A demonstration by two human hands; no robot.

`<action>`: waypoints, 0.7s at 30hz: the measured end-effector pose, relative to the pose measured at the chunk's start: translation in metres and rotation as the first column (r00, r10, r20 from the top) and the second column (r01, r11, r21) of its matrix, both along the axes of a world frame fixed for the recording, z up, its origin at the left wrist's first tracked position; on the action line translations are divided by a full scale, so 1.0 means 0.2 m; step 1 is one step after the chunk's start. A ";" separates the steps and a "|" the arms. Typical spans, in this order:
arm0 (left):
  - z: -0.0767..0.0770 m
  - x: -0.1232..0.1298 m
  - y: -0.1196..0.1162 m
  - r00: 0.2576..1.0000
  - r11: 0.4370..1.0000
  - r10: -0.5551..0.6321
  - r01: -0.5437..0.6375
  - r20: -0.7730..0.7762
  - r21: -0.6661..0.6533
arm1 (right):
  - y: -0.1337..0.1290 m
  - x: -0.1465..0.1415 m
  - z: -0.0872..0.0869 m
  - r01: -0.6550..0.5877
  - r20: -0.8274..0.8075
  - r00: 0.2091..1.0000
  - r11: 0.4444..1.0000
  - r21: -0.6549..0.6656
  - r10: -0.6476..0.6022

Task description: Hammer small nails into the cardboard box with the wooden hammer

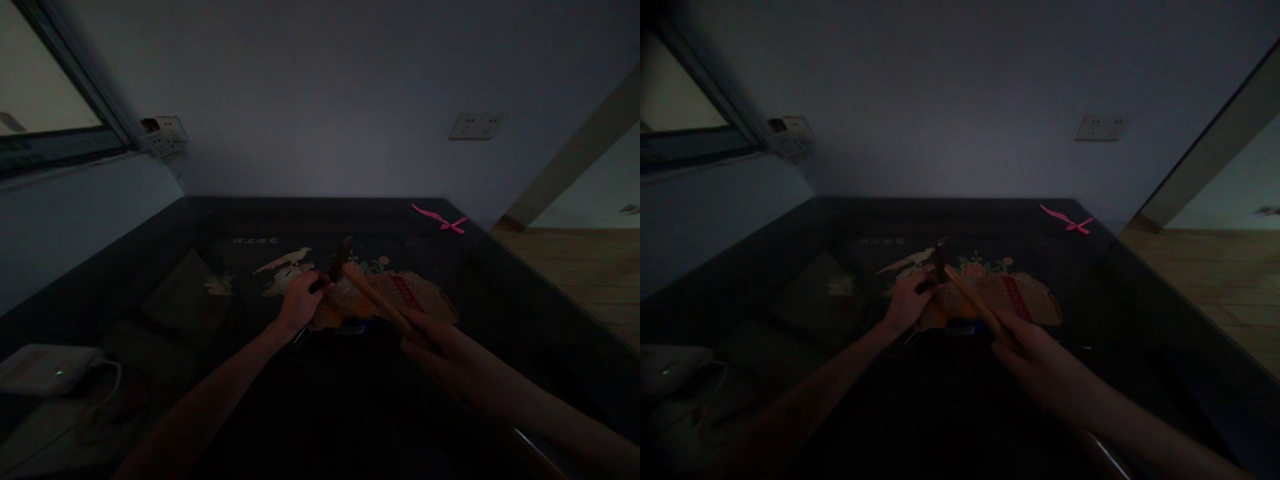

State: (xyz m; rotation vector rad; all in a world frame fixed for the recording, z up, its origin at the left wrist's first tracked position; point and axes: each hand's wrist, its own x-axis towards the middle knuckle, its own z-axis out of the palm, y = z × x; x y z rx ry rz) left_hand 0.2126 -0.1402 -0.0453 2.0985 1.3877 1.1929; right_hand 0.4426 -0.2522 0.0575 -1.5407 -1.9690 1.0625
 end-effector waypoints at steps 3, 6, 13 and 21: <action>-0.01 0.00 0.00 1.000 1.000 -0.010 0.010 0.020 0.005 | 0.00 -0.01 0.02 0.010 -0.056 0.998 1.000 0.019 -0.009; -0.01 0.00 0.00 1.000 1.000 -0.004 0.004 0.008 0.011 | 0.01 -0.02 0.02 0.001 -0.062 0.998 0.999 0.043 0.002; 0.00 0.00 0.00 1.000 1.000 -0.008 0.007 0.018 0.007 | 0.01 -0.01 -0.01 0.050 -0.137 0.990 0.998 0.048 -0.044; 0.01 0.00 0.00 1.000 0.998 0.013 -0.013 -0.011 -0.054 | -0.02 0.03 -0.08 0.171 -0.183 0.968 0.985 -0.031 -0.174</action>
